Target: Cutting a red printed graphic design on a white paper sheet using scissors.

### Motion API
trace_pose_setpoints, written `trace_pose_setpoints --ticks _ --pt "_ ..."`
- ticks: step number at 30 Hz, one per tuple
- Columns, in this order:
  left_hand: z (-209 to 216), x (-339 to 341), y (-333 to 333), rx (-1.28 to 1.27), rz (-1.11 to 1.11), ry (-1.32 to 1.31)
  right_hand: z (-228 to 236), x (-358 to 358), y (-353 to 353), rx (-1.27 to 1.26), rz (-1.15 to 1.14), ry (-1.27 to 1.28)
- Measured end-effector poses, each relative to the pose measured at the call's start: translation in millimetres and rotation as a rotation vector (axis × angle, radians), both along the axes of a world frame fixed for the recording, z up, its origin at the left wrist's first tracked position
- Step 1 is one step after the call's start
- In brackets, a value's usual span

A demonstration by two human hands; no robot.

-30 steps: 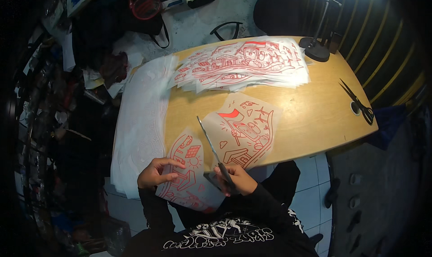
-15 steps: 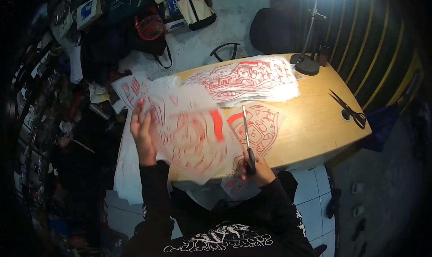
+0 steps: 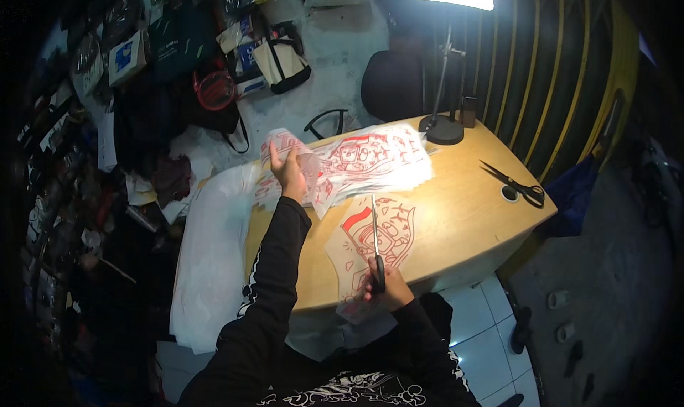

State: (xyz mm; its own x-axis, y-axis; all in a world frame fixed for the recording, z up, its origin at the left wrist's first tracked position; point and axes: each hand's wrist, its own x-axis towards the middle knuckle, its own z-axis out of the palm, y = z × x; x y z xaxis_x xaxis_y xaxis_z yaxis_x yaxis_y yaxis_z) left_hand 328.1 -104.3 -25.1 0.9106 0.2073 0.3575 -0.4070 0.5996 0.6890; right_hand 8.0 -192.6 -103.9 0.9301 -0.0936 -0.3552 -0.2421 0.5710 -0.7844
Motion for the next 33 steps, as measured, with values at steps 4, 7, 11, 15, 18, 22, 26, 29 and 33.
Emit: trace_pose_setpoints --ticks 4,7,11,15,18,22,26,29,33 --pt "49.5 -11.3 -51.4 0.066 -0.261 -0.135 -4.6 -4.8 -6.9 -0.005 0.009 -0.003" --pt "110.1 -30.1 -71.4 0.069 -0.340 -0.224 4.0 -5.2 -2.1 0.054 -0.004 -0.032" --pt "150.7 -37.7 -82.6 -0.033 -0.430 -0.359 2.7 -3.9 -1.3 0.080 -0.017 -0.010" --pt "121.2 -0.8 -74.8 0.084 -0.262 -0.359 0.1 -2.4 -0.7 0.036 -0.009 -0.037" --pt "56.8 31.6 -59.0 0.325 0.062 -0.341 6.3 -2.7 1.8 0.014 -0.007 -0.028" --pt "-19.4 31.4 -32.2 0.480 0.243 -0.073 0.8 -3.0 0.8 0.045 0.005 -0.041" --pt "-56.9 24.7 -11.0 0.639 0.083 0.028 0.6 -3.9 0.7 0.033 -0.006 -0.054" --pt "-62.9 11.4 -13.5 0.645 0.015 0.087 0.9 -6.4 -3.0 0.042 -0.018 -0.043" --pt "-69.5 16.5 7.7 0.564 -0.125 0.119 6.6 -4.9 2.9 0.064 0.004 -0.023"
